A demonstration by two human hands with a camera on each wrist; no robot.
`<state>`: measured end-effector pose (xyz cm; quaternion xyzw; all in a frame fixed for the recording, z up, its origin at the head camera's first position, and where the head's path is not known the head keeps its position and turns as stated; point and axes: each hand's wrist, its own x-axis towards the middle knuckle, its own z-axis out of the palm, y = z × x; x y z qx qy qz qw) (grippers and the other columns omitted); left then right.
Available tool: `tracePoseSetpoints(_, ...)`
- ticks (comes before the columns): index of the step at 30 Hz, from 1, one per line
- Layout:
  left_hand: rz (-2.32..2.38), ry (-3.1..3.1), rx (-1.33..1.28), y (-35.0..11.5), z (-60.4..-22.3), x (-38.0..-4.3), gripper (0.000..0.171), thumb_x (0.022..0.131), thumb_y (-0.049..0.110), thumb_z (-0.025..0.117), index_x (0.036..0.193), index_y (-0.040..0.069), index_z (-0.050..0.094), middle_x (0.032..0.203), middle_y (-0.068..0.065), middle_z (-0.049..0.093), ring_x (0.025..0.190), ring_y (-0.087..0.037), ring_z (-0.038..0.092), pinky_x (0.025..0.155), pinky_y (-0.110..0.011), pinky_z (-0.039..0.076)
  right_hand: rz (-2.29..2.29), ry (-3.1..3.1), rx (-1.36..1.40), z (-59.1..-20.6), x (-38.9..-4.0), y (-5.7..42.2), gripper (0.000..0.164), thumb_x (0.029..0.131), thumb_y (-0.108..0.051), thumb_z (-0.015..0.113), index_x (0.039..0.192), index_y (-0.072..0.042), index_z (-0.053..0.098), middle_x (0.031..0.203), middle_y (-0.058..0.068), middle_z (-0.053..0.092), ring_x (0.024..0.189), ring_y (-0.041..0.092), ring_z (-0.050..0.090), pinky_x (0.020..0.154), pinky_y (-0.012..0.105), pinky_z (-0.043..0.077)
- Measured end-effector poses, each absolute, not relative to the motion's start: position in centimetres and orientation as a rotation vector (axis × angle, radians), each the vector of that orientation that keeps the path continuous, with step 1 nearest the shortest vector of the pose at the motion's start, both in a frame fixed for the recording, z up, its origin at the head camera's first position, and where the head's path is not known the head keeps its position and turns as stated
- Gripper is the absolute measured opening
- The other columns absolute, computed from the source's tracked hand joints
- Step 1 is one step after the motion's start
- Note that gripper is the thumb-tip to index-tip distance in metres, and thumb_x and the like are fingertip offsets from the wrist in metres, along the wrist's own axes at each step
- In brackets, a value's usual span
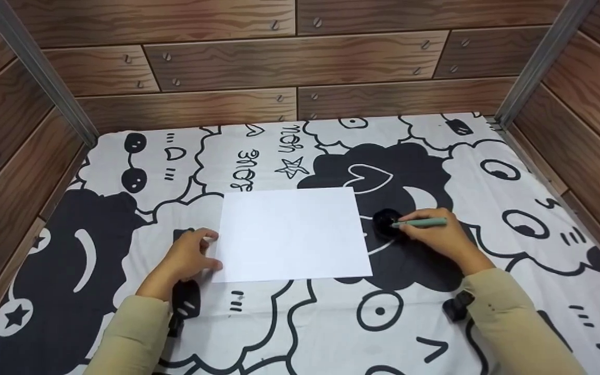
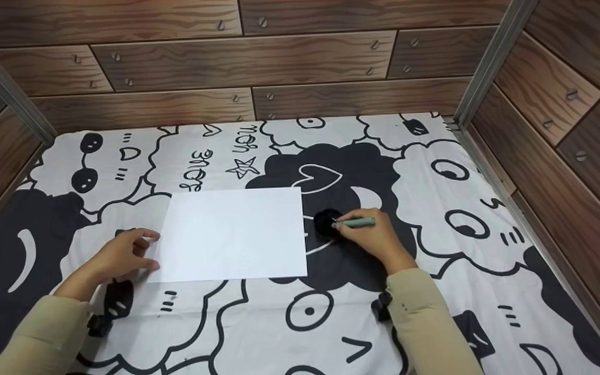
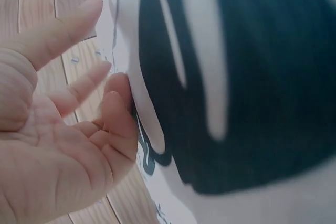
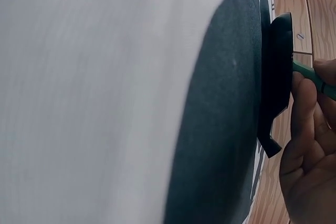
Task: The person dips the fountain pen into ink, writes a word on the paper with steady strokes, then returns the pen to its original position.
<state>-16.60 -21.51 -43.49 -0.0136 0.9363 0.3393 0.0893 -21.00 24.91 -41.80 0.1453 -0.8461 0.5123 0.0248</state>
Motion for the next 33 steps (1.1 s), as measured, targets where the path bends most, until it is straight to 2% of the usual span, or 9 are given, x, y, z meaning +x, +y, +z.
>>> tracePoseSetpoints(4,0.950,2.828,0.037,-21.72,-43.61,-16.93,0.063,0.059,0.016,0.079,0.116,0.008,0.054,0.102,-0.016,0.045,0.091,-0.027,0.044,0.080,-0.040,0.037,1.606,-2.606,0.456,-41.71,-20.95,24.94,0.014,0.072,-0.005,0.068,0.084,0.002,0.067,0.075,0.013,0.064,0.056,0.020,0.059,0.051,0.026,0.048)
tracePoseSetpoints(9,0.865,2.868,0.133,-21.85,-43.51,-16.99,0.066,0.061,0.022,0.078,0.120,0.009,0.052,0.123,-0.025,0.034,0.112,-0.039,0.030,0.091,-0.049,0.027,1.636,-2.632,0.461,-41.57,-20.82,25.04,0.017,0.074,-0.007,0.067,0.087,0.003,0.066,0.076,0.015,0.064,0.060,0.030,0.059,0.054,0.027,0.049)
tracePoseSetpoints(15,0.716,2.819,0.145,-21.92,-43.54,-17.26,0.075,0.063,0.032,0.074,0.128,0.013,0.043,0.136,-0.024,0.018,0.122,-0.042,0.013,0.088,-0.063,0.014,1.602,-2.647,0.460,-41.57,-20.84,25.05,0.016,0.074,-0.009,0.067,0.087,0.001,0.067,0.075,0.012,0.064,0.060,0.028,0.059,0.054,0.026,0.048)
tracePoseSetpoints(19,0.641,2.781,0.144,-21.91,-43.72,-17.38,0.082,0.063,0.040,0.072,0.132,0.016,0.036,0.139,-0.023,0.010,0.124,-0.042,0.003,0.087,-0.065,0.008,1.599,-2.637,0.466,-41.62,-20.88,25.03,0.015,0.074,-0.008,0.067,0.086,0.001,0.067,0.075,0.012,0.064,0.059,0.027,0.059,0.054,0.026,0.048)
tracePoseSetpoints(26,0.563,2.766,0.156,-21.78,-43.76,-17.35,0.094,0.057,0.048,0.073,0.135,0.020,0.030,0.140,-0.023,0.005,0.124,-0.042,-0.001,0.085,-0.068,0.005,1.608,-2.631,0.463,-41.58,-20.79,25.02,0.016,0.074,-0.007,0.067,0.086,0.002,0.067,0.076,0.013,0.064,0.060,0.029,0.059,0.054,0.027,0.048)
tracePoseSetpoints(33,0.564,2.757,0.163,-21.74,-43.69,-17.27,0.096,0.057,0.048,0.073,0.136,0.019,0.028,0.139,-0.024,0.002,0.123,-0.043,-0.003,0.079,-0.072,0.006,1.624,-2.621,0.456,-42.08,-21.06,25.32,0.017,0.073,-0.009,0.068,0.086,0.001,0.067,0.076,0.012,0.064,0.059,0.025,0.060,0.053,0.027,0.048)
